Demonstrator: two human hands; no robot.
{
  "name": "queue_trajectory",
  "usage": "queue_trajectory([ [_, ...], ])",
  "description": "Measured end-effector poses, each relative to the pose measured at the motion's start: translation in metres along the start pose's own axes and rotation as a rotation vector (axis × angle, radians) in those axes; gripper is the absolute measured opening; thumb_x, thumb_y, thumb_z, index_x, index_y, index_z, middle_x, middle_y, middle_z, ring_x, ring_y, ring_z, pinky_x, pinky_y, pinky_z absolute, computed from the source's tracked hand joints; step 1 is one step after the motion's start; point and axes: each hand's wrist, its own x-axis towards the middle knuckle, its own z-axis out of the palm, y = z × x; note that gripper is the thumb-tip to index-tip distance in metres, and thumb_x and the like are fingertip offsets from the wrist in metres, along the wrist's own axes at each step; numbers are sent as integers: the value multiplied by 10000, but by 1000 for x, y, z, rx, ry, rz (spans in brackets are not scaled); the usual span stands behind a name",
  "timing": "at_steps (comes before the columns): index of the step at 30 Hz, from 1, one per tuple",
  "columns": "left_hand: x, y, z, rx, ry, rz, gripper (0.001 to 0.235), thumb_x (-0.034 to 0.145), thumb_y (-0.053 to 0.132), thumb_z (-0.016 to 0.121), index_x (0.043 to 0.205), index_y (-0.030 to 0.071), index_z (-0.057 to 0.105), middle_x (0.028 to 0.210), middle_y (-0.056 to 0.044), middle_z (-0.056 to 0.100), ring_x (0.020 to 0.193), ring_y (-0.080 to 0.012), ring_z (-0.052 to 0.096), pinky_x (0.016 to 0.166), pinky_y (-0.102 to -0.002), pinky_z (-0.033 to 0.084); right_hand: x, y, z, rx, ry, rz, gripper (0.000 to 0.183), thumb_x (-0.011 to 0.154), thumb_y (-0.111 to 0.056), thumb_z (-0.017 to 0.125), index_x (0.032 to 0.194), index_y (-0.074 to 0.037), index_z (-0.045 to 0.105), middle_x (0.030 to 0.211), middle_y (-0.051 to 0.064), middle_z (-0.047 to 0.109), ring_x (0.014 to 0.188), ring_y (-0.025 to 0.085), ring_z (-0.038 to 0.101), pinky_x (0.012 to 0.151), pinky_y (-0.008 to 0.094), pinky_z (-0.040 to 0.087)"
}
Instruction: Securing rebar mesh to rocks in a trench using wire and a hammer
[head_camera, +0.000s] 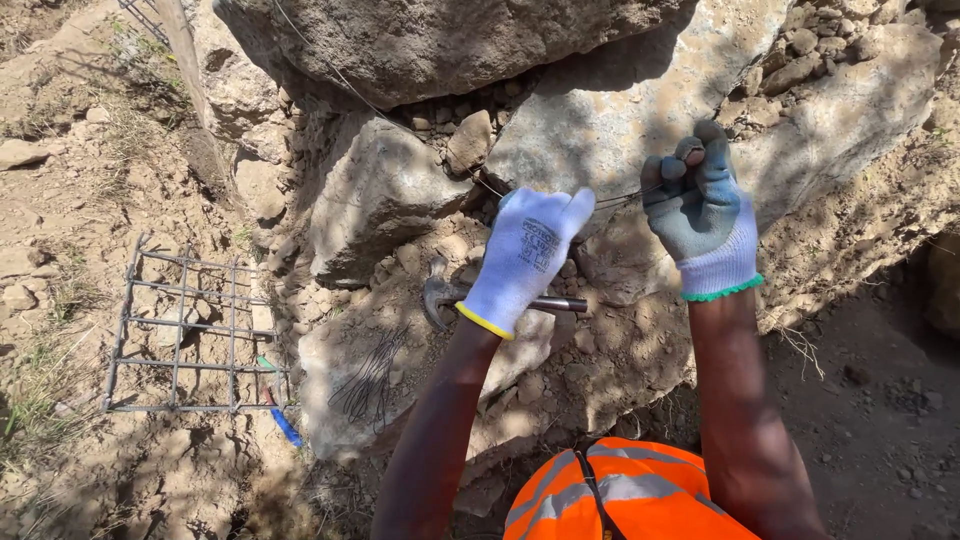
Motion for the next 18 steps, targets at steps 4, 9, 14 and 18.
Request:
queue_trajectory([
  [4,5,-19,-10,-246,-52,-115,177,964,43,680,1032,205,706,709,4,670,627,-216,647,712,-347,501,35,12,-58,129,105,-57,99,1110,-79,629,1126,-85,727,974,39,656,953,232,668,1129,426,580],
  [9,20,-83,63,145,-201,-40,64,992,341,700,998,283,672,780,41,712,787,-217,738,830,-386,480,41,33,-32,-58,225,-190,31,1048,-105,704,1027,-83,700,929,51,669,856,233,700,1039,405,648],
  [14,20,-84,94,78,-338,-272,213,1026,503,607,1023,296,652,870,37,732,893,-222,764,936,-404,461,59,43,-39,-534,407,-281,146,989,-97,673,1085,-121,779,823,67,677,802,176,726,789,286,664],
  [18,35,-75,83,127,-377,-433,289,1004,437,665,1204,249,575,1085,-5,744,1047,-261,758,916,-456,565,54,55,-31,-990,462,-491,136,947,-81,760,1046,-112,849,836,130,722,780,169,760,709,333,664],
])
